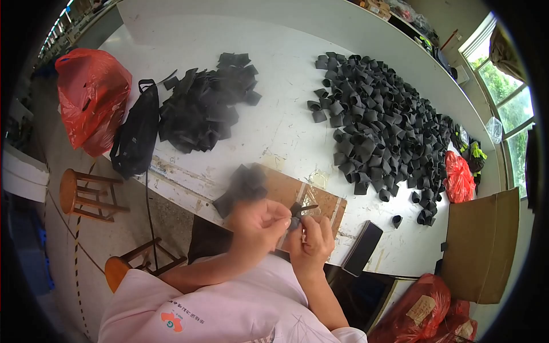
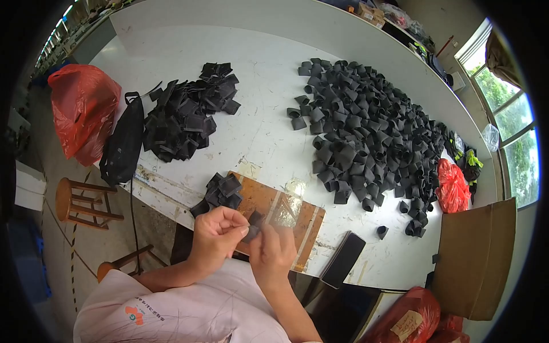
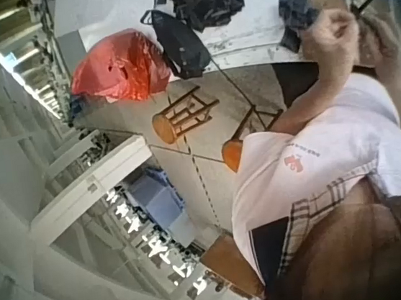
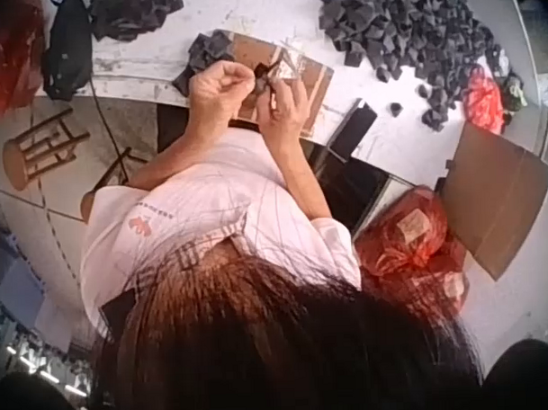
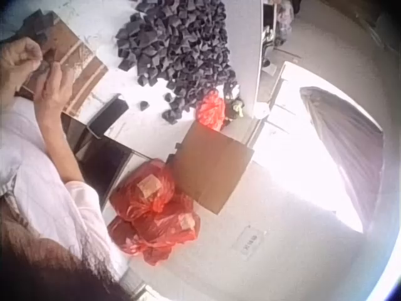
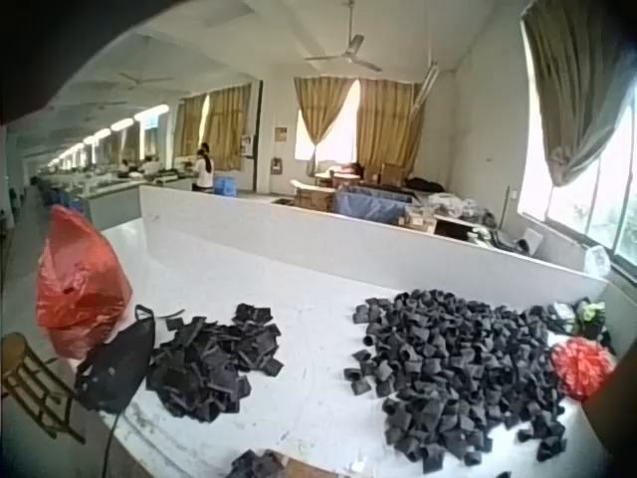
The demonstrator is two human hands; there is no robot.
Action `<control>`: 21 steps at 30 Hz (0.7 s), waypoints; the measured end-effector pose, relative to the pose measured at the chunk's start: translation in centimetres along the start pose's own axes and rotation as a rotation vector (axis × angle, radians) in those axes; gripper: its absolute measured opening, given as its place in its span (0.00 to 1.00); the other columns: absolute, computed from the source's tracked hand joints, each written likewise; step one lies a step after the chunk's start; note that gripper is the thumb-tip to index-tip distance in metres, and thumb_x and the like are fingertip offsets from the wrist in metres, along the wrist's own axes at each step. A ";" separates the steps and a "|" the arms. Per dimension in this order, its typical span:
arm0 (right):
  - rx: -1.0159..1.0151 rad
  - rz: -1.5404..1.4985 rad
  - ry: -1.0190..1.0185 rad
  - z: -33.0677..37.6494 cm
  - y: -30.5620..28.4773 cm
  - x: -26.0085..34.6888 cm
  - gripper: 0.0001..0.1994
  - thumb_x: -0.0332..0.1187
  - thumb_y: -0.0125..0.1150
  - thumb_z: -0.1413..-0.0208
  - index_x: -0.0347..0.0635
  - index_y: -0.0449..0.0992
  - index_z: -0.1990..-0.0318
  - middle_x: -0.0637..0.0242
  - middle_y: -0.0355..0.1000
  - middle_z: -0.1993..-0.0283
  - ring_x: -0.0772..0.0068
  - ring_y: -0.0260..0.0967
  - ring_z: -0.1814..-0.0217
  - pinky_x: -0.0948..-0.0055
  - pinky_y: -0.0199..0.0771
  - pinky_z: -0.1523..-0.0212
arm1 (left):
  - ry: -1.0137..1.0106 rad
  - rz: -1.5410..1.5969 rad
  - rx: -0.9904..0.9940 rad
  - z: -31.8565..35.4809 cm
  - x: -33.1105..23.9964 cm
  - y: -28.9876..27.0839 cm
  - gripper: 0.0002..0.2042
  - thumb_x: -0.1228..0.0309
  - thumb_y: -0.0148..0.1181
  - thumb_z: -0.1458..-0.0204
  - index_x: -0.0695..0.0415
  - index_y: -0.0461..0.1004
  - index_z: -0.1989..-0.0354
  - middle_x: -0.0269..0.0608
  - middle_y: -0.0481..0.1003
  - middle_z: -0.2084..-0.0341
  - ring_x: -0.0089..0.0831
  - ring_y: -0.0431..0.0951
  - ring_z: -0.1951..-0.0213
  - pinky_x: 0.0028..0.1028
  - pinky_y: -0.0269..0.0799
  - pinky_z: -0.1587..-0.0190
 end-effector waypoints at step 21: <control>0.471 -1.189 0.796 -4.7 -0.7 -1.7 0.11 0.37 0.55 0.47 0.36 0.70 0.72 0.75 0.60 0.80 0.88 0.51 0.81 0.88 0.50 0.82 | -0.659 0.895 0.270 -2.6 0.6 -0.2 0.06 0.77 0.49 0.49 0.59 0.65 0.63 0.34 0.69 0.82 0.09 0.53 0.92 0.14 0.46 0.90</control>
Point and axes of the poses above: each hand's wrist, its own z-axis away from the middle knuckle, its own y-axis out of the palm, x = y × z, the point moved 2 cm from there along -z, towards the middle knuckle
